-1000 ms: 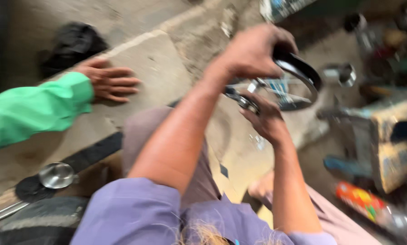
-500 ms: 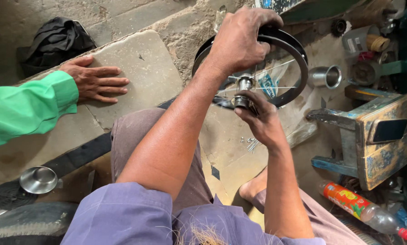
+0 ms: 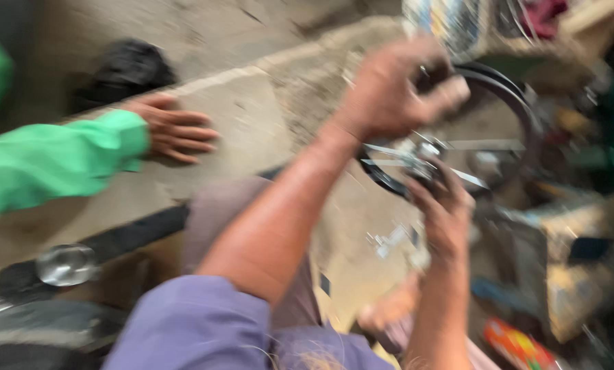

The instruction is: The person sits on the floor and works on a bicycle wheel, using a spoke wrench to tighten the spokes. They handle the wheel and a small metal cup, occasionally adjusting the wheel's position while another person sits nearby.

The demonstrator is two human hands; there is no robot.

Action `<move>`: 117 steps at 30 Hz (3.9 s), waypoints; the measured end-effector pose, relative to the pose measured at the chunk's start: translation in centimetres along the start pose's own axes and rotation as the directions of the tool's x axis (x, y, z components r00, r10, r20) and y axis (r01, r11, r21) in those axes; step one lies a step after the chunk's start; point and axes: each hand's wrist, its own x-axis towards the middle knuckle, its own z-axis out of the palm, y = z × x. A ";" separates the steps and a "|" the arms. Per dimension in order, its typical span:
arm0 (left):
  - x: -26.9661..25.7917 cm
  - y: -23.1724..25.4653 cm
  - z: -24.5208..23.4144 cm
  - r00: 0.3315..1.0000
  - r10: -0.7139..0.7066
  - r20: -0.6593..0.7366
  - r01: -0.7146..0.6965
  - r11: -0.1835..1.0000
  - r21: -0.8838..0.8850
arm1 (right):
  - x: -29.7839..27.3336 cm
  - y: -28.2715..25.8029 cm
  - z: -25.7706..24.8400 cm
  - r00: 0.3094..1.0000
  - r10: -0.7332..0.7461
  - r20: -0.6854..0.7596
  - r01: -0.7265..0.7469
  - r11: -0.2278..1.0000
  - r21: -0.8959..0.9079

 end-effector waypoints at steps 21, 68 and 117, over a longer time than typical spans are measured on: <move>-1.1 -3.2 5.1 0.729 -0.116 0.675 0.096 0.993 0.067 | -0.2 0.1 0.5 0.999 -0.044 0.008 0.043 0.994 0.097; -3.5 -8.4 -1.1 0.486 -0.720 0.495 0.248 0.657 0.712 | 1.9 12.9 7.3 0.943 0.241 0.228 -0.242 0.970 -0.028; -5.6 -11.7 1.9 0.593 -0.711 0.377 0.110 0.536 0.837 | 0.8 18.5 5.2 0.950 -0.296 -0.103 0.066 0.511 -0.857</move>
